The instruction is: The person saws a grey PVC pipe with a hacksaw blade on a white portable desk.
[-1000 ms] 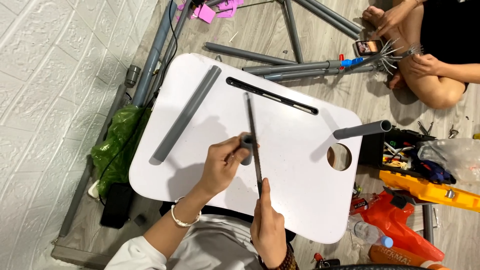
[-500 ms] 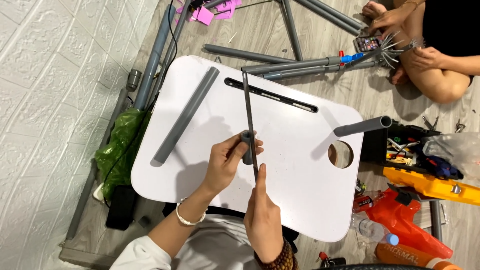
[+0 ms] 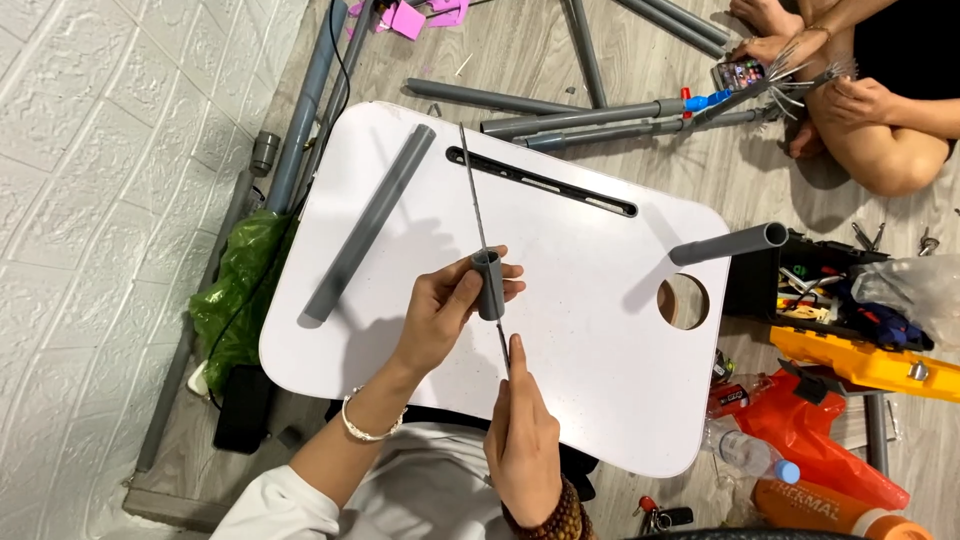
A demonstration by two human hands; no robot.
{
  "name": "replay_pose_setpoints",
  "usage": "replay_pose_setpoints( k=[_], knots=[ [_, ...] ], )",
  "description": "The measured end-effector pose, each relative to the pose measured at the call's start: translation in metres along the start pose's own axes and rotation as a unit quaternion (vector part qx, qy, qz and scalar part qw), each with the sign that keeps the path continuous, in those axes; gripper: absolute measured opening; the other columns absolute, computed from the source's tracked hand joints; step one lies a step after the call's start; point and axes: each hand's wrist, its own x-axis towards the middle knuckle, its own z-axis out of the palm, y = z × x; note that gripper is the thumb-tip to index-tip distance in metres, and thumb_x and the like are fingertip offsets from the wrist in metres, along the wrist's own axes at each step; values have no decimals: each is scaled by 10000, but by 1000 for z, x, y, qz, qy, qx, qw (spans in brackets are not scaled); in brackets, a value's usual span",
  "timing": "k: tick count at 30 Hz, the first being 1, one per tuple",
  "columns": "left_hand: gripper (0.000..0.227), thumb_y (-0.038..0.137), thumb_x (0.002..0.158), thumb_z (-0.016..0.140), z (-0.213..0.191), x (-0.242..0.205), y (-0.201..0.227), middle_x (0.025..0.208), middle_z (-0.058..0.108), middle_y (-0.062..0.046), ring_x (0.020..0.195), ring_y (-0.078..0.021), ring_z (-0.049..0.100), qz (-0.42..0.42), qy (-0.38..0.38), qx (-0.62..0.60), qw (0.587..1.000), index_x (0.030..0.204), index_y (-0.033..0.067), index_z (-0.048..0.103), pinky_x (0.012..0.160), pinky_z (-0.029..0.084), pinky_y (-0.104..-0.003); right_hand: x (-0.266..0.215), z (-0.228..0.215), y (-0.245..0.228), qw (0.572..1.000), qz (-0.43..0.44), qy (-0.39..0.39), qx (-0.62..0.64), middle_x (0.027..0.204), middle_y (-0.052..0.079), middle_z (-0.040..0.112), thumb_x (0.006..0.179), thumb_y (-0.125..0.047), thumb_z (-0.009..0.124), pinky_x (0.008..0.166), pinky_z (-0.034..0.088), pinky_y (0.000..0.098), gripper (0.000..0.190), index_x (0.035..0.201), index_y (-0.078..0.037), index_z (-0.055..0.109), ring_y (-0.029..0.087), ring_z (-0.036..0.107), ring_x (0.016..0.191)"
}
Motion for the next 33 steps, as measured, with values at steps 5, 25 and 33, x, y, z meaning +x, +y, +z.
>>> replay_pose_setpoints(
  k=[5, 25, 33],
  knots=[
    [416, 256, 1080, 487, -2, 1, 8, 1188, 736, -199, 1089, -296, 750, 12, -12, 45, 999, 1352, -42, 592, 892, 663, -411, -3, 3, 13, 996, 60, -11, 61, 610, 75, 558, 968, 63, 501, 439, 378, 303, 600, 1542, 29, 331, 126, 506, 451],
    [430, 249, 1101, 465, -12, 0, 10, 1291, 696, -231, 1223, -330, 687, -10, -75, -30, 997, 1379, -60, 575, 1008, 557, -413, -6, 1, -4, 999, 32, -22, 29, 777, 106, 560, 941, 74, 532, 474, 437, 319, 640, 1545, 55, 318, 149, 537, 549],
    [451, 289, 1063, 559, -14, 2, 9, 1189, 741, -206, 1129, -318, 735, -10, -45, 4, 999, 1351, -55, 600, 975, 631, -407, -3, -3, -1, 999, 20, -18, 44, 798, 115, 590, 946, 87, 505, 490, 453, 299, 630, 1544, 71, 308, 144, 554, 554]
  ],
)
